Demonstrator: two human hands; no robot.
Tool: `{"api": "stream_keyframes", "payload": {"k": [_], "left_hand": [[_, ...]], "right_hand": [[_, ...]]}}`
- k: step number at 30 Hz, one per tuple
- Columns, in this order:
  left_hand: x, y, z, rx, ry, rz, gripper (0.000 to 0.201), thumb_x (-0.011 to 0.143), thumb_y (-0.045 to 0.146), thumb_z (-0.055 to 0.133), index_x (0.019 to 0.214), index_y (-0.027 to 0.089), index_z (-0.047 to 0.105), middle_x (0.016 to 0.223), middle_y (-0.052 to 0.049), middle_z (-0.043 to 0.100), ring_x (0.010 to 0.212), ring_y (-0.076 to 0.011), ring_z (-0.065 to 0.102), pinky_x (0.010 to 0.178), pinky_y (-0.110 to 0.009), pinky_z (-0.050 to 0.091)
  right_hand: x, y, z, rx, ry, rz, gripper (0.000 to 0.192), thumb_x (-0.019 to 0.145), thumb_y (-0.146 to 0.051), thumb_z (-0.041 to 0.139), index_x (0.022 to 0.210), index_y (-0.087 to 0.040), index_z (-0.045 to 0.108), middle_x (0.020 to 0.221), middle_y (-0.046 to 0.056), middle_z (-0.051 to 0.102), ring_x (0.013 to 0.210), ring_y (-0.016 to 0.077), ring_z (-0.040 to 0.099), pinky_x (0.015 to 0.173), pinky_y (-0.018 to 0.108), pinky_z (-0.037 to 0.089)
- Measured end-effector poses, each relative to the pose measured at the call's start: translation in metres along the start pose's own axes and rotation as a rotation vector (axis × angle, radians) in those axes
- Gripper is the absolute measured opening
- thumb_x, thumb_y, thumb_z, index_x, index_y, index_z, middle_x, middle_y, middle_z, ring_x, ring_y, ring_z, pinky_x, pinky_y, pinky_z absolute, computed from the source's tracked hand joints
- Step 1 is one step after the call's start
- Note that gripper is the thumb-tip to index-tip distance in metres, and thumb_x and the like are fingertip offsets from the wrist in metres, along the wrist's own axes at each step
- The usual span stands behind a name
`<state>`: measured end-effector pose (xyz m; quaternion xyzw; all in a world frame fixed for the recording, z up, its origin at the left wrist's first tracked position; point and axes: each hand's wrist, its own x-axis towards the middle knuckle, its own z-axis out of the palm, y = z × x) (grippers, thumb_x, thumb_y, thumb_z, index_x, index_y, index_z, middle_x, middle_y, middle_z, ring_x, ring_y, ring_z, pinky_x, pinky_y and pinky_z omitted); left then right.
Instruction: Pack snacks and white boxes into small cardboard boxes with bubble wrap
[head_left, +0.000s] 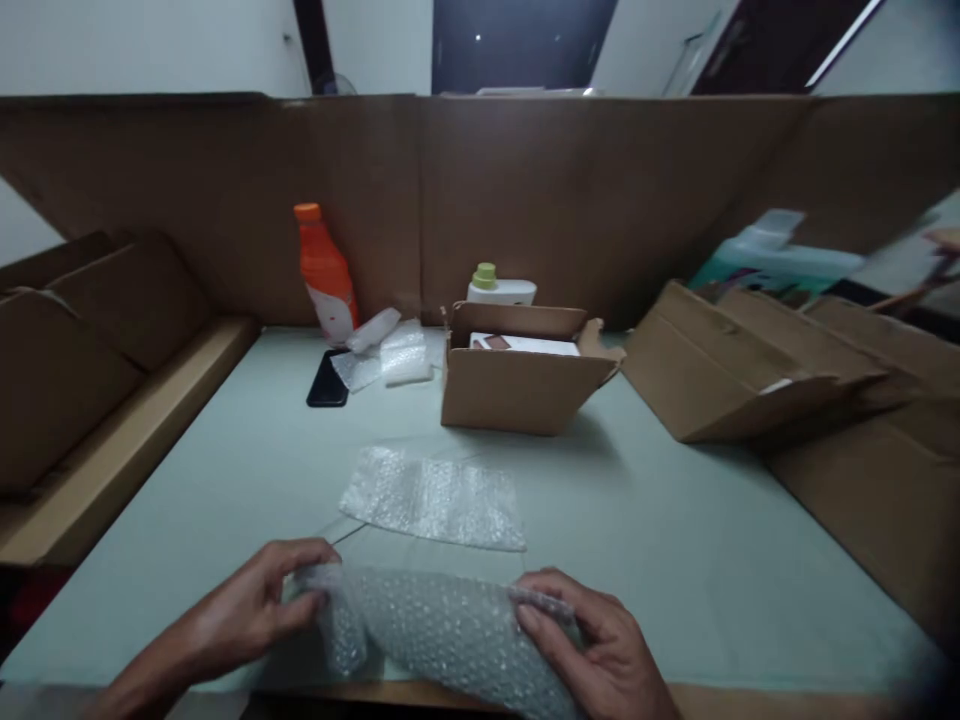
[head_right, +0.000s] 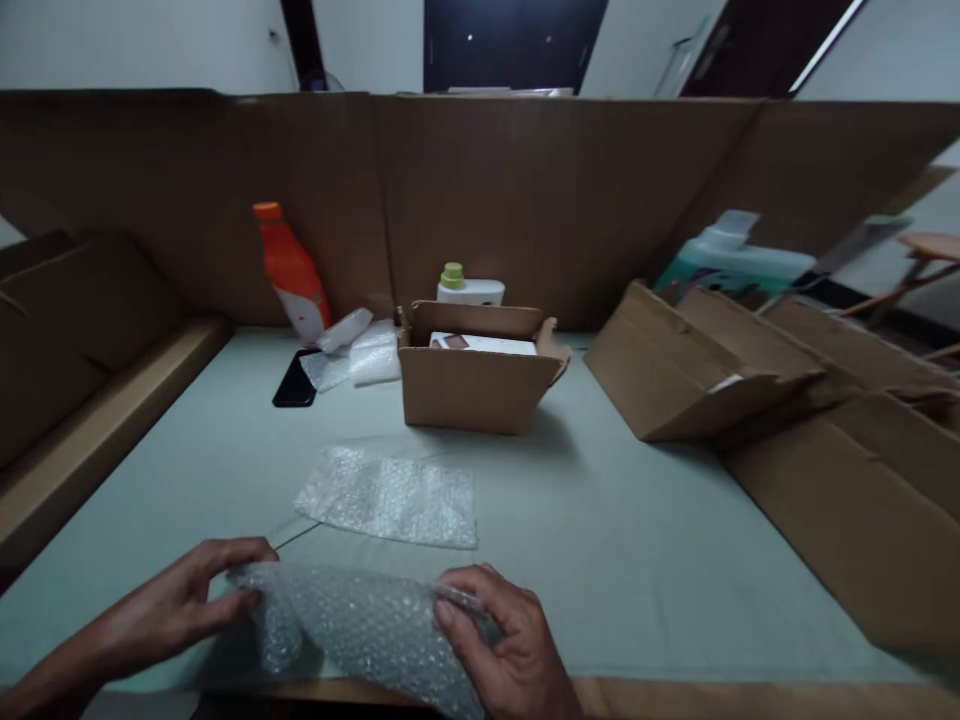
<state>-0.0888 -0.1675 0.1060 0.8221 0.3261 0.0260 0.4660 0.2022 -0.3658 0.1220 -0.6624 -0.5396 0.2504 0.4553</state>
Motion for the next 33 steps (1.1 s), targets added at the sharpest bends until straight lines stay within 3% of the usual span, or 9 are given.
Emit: {"api": "stream_keyframes", "payload": {"k": [7,10,12,16,19,21,26,30,33], "left_hand": [[0.016,0.01,-0.07,-0.365,0.258,-0.094,0.05,0.074,0.038,0.072,0.121,0.022,0.063,0.082,0.0,0.064,0.075,-0.0176,0.059,0.066,-0.025,0.046],[0.037,0.001,-0.093,-0.439,0.364,-0.112,0.07,0.067,0.037,0.077,0.132,0.018,0.057,0.079,0.0,0.065,0.074,-0.0171,0.059,0.068,-0.026,0.046],[0.049,-0.011,-0.101,-0.51,0.476,-0.178,0.082,0.067,0.046,0.077,0.139,0.016,0.05,0.092,-0.006,0.07,0.079,-0.019,0.062,0.072,-0.029,0.049],[0.062,-0.045,-0.088,-0.509,0.542,-0.32,0.099,0.072,0.067,0.066,0.149,0.014,0.035,0.118,-0.017,0.068,0.092,-0.0233,0.066,0.076,-0.035,0.052],[0.066,-0.065,-0.065,-0.26,0.519,-0.322,0.107,0.066,0.056,0.074,0.152,0.011,0.029,0.111,-0.014,0.069,0.086,-0.0229,0.066,0.078,-0.036,0.052],[0.07,-0.071,-0.053,-0.073,0.524,-0.285,0.098,0.069,0.046,0.068,0.153,0.011,0.03,0.1,-0.008,0.07,0.077,-0.0204,0.063,0.075,-0.035,0.051],[0.07,-0.062,-0.054,0.044,0.517,-0.233,0.068,0.079,0.039,0.051,0.142,0.015,0.047,0.084,-0.002,0.069,0.073,-0.0196,0.061,0.075,-0.034,0.049],[0.058,-0.044,-0.047,0.132,0.591,-0.265,0.083,0.08,0.06,0.055,0.149,0.016,0.039,0.113,-0.01,0.068,0.087,-0.0241,0.065,0.079,-0.037,0.052],[0.055,-0.038,-0.029,0.437,0.56,-0.203,0.091,0.076,0.053,0.064,0.153,0.016,0.033,0.117,-0.014,0.066,0.103,-0.0321,0.063,0.083,-0.042,0.052]], "right_hand": [[0.038,0.007,0.035,0.037,0.049,0.093,0.018,0.088,-0.035,0.059,0.078,-0.021,0.064,0.068,-0.001,0.062,0.065,0.0152,0.061,0.062,0.024,0.048],[0.064,0.007,0.05,0.046,0.057,0.091,0.019,0.088,-0.035,0.057,0.076,-0.02,0.061,0.069,-0.002,0.06,0.066,0.0147,0.058,0.065,0.024,0.046],[0.079,0.014,0.06,0.03,0.056,0.098,0.019,0.087,-0.035,0.055,0.078,-0.02,0.061,0.07,-0.001,0.06,0.067,0.015,0.057,0.065,0.025,0.045],[0.097,0.04,0.075,-0.077,0.021,0.151,0.025,0.084,-0.04,0.054,0.091,-0.018,0.066,0.074,0.001,0.066,0.065,0.0169,0.059,0.064,0.027,0.043],[0.099,0.052,0.08,-0.152,-0.003,0.194,0.036,0.085,-0.045,0.053,0.102,-0.017,0.068,0.073,0.002,0.067,0.063,0.0185,0.06,0.063,0.029,0.044],[0.099,0.051,0.081,-0.177,-0.014,0.195,0.039,0.085,-0.046,0.053,0.104,-0.016,0.069,0.074,0.003,0.068,0.064,0.0193,0.06,0.064,0.03,0.045],[0.099,0.039,0.081,-0.209,0.019,0.151,0.039,0.084,-0.047,0.055,0.105,-0.018,0.071,0.082,0.004,0.073,0.071,0.0213,0.064,0.068,0.032,0.05],[0.097,0.033,0.084,-0.198,0.01,0.136,0.035,0.086,-0.046,0.056,0.105,-0.02,0.071,0.084,0.004,0.074,0.073,0.0213,0.066,0.07,0.033,0.052],[0.092,0.027,0.089,-0.178,-0.015,0.102,0.031,0.089,-0.044,0.056,0.105,-0.021,0.07,0.092,0.005,0.075,0.081,0.0219,0.069,0.075,0.034,0.054]]}}
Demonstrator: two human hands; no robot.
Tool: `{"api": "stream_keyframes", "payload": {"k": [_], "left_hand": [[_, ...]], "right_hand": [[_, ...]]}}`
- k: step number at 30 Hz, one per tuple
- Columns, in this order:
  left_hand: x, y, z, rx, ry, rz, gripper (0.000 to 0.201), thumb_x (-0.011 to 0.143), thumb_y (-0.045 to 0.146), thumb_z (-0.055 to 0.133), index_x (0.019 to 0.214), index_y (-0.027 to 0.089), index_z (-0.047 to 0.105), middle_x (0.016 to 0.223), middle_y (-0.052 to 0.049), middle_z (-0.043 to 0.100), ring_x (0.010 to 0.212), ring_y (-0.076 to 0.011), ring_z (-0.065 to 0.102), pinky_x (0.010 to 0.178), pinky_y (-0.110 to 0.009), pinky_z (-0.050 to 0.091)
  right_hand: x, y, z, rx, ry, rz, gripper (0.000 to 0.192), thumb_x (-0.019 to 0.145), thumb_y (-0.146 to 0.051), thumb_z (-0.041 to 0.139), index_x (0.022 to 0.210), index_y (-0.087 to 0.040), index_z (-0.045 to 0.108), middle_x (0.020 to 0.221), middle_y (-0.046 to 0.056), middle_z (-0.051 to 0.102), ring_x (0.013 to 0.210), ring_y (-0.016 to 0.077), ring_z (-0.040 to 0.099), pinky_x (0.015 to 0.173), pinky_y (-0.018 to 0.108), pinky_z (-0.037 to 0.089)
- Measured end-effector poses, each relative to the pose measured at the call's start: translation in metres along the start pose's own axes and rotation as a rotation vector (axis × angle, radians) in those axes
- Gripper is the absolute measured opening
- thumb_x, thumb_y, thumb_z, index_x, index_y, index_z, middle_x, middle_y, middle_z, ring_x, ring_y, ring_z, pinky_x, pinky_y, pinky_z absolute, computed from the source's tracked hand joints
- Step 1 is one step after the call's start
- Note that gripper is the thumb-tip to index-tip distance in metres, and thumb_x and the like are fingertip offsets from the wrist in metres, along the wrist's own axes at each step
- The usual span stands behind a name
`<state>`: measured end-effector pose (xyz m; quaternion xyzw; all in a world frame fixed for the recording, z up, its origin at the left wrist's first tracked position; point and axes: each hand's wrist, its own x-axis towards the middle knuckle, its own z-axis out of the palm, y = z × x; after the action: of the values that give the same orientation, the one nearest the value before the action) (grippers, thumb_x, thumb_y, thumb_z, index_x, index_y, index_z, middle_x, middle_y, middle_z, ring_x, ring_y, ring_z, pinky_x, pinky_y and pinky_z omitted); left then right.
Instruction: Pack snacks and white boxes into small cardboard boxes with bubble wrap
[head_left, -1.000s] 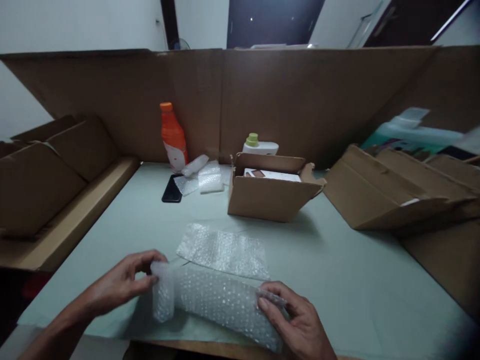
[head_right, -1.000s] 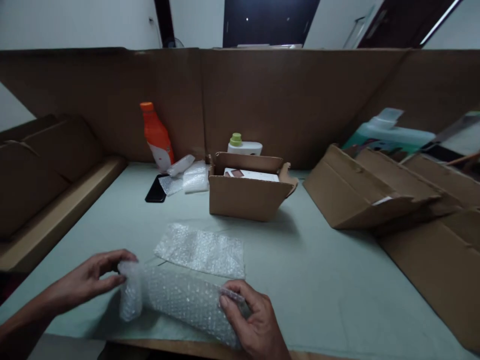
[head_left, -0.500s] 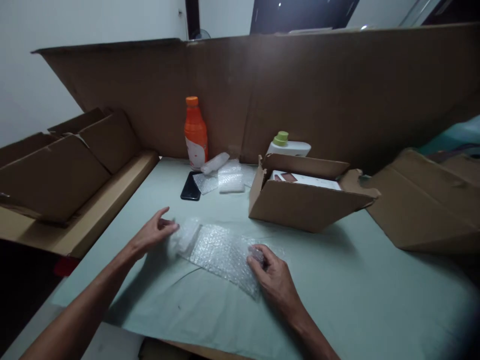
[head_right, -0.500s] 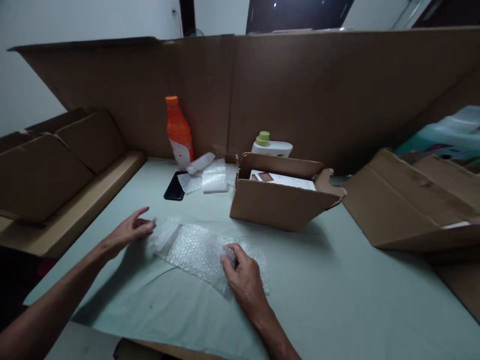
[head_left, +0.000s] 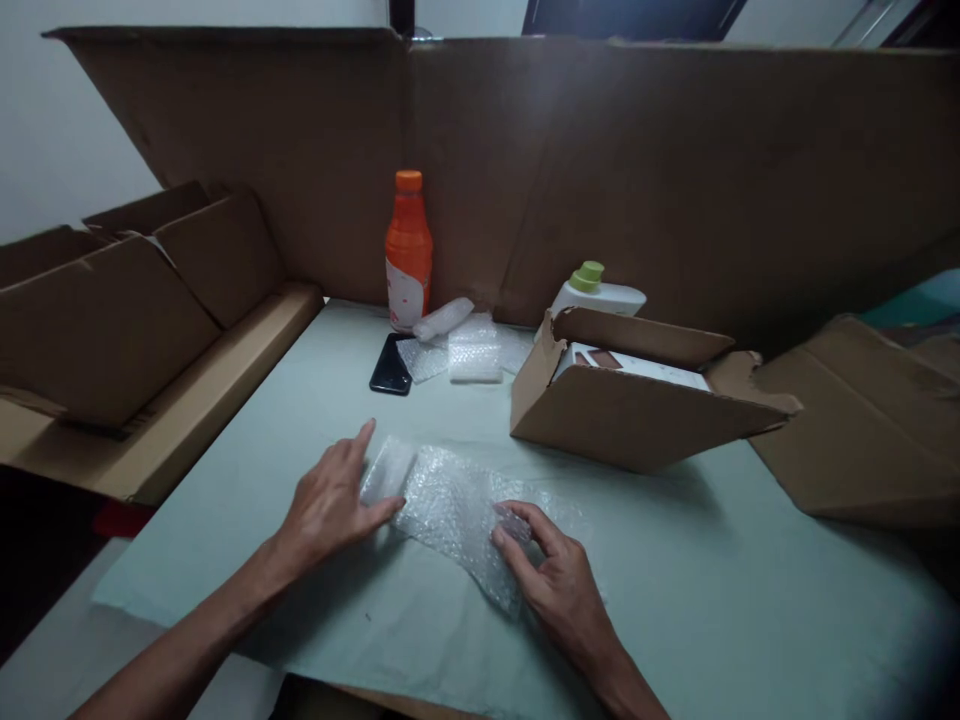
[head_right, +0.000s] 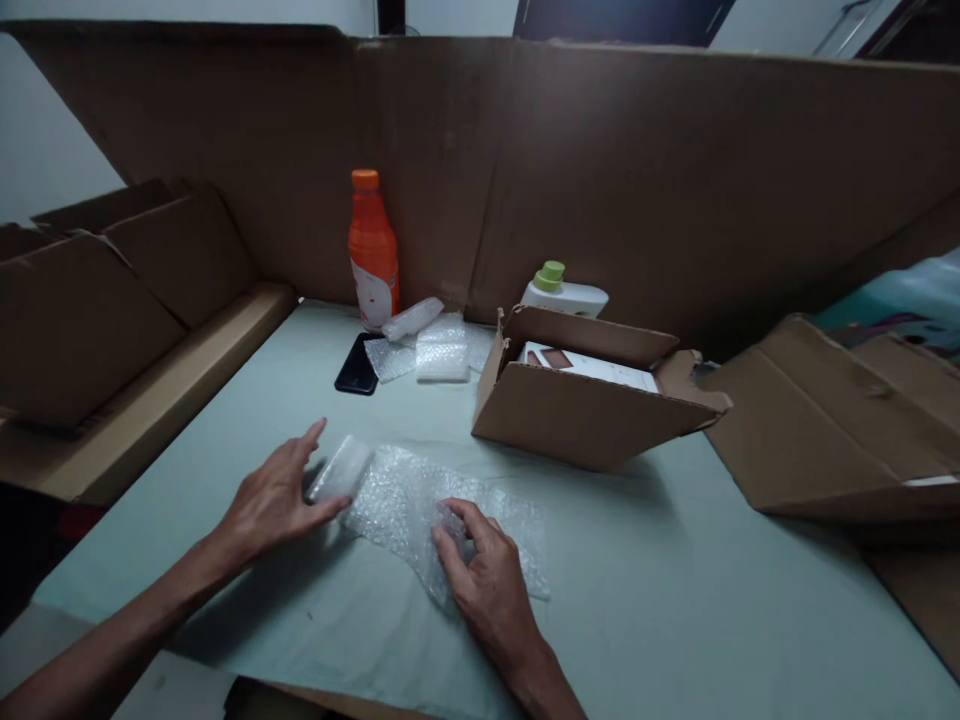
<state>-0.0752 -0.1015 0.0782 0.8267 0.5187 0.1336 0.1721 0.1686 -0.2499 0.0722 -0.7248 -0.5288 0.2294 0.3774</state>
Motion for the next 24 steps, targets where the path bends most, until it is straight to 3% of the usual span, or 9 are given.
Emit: {"api": "stream_keyframes", "payload": {"k": [2,4,9,13,15,17,19,22,24], "left_hand": [[-0.002,0.001,0.008,0.101,-0.027,0.054,0.082,0.078,0.036,0.059,0.153,0.013,0.034,0.11,-0.015,0.068,0.102,-0.0321,0.063,0.086,-0.042,0.05],[0.0,-0.006,0.013,0.051,-0.04,-0.014,0.075,0.079,0.026,0.051,0.151,0.012,0.036,0.102,-0.011,0.07,0.09,-0.0272,0.065,0.083,-0.039,0.049],[0.01,-0.044,0.0,-0.334,-0.064,-0.179,0.063,0.079,0.037,0.044,0.135,0.012,0.054,0.074,0.0,0.067,0.063,-0.0183,0.058,0.065,-0.03,0.046],[0.001,-0.067,-0.02,-0.31,-0.023,-0.223,0.058,0.077,0.041,0.047,0.125,0.012,0.062,0.073,-0.001,0.068,0.062,-0.0182,0.058,0.064,-0.031,0.047],[-0.008,-0.066,-0.027,-0.244,0.085,-0.236,0.054,0.08,0.039,0.047,0.126,0.013,0.061,0.085,-0.004,0.072,0.064,-0.0187,0.06,0.065,-0.032,0.049],[-0.019,-0.054,-0.028,-0.122,0.283,-0.13,0.046,0.085,0.035,0.047,0.125,0.017,0.061,0.102,-0.008,0.072,0.078,-0.0221,0.065,0.072,-0.035,0.053],[-0.028,-0.036,-0.022,0.003,0.405,0.13,0.038,0.089,0.027,0.048,0.124,0.019,0.061,0.115,-0.011,0.069,0.102,-0.0264,0.064,0.088,-0.041,0.053],[-0.033,-0.011,-0.004,0.158,0.198,0.498,0.037,0.09,0.019,0.052,0.126,0.021,0.06,0.128,-0.012,0.064,0.124,-0.0298,0.056,0.104,-0.048,0.046],[-0.029,-0.007,0.007,0.24,-0.025,0.509,0.039,0.089,0.024,0.057,0.128,0.021,0.059,0.135,-0.015,0.06,0.128,-0.0333,0.053,0.104,-0.052,0.045]], "right_hand": [[-0.006,-0.004,0.001,0.002,-0.009,-0.016,0.029,0.089,-0.043,0.055,0.104,-0.022,0.07,0.093,0.005,0.075,0.083,0.022,0.07,0.077,0.034,0.055],[-0.013,-0.003,0.0,-0.006,-0.029,-0.01,0.029,0.089,-0.042,0.055,0.103,-0.021,0.069,0.093,0.005,0.075,0.082,0.0221,0.07,0.077,0.034,0.056],[-0.025,0.018,-0.015,-0.078,-0.076,0.053,0.031,0.088,-0.043,0.054,0.105,-0.021,0.068,0.098,0.007,0.077,0.087,0.0242,0.073,0.077,0.035,0.057],[-0.015,0.04,-0.036,-0.278,-0.055,-0.049,0.037,0.086,-0.046,0.059,0.113,-0.023,0.069,0.108,0.009,0.076,0.095,0.0285,0.071,0.085,0.042,0.055],[-0.001,0.05,-0.048,-0.381,0.01,-0.122,0.039,0.089,-0.047,0.056,0.117,-0.021,0.068,0.114,0.011,0.074,0.103,0.0304,0.068,0.09,0.046,0.052],[0.016,0.059,-0.055,-0.476,0.042,-0.14,0.041,0.092,-0.044,0.052,0.12,-0.019,0.066,0.118,0.014,0.072,0.109,0.032,0.066,0.092,0.048,0.05],[0.03,0.066,-0.055,-0.563,0.01,-0.135,0.042,0.09,-0.041,0.054,0.123,-0.017,0.065,0.125,0.017,0.069,0.114,0.0344,0.063,0.091,0.049,0.049],[0.039,0.074,-0.049,-0.604,-0.064,-0.192,0.029,0.085,-0.036,0.057,0.106,-0.019,0.069,0.134,0.017,0.065,0.122,0.0347,0.059,0.094,0.049,0.046],[0.036,0.076,-0.053,-0.569,-0.059,-0.219,0.017,0.085,-0.033,0.054,0.087,-0.021,0.067,0.127,0.014,0.069,0.116,0.0316,0.062,0.091,0.045,0.047]]}}
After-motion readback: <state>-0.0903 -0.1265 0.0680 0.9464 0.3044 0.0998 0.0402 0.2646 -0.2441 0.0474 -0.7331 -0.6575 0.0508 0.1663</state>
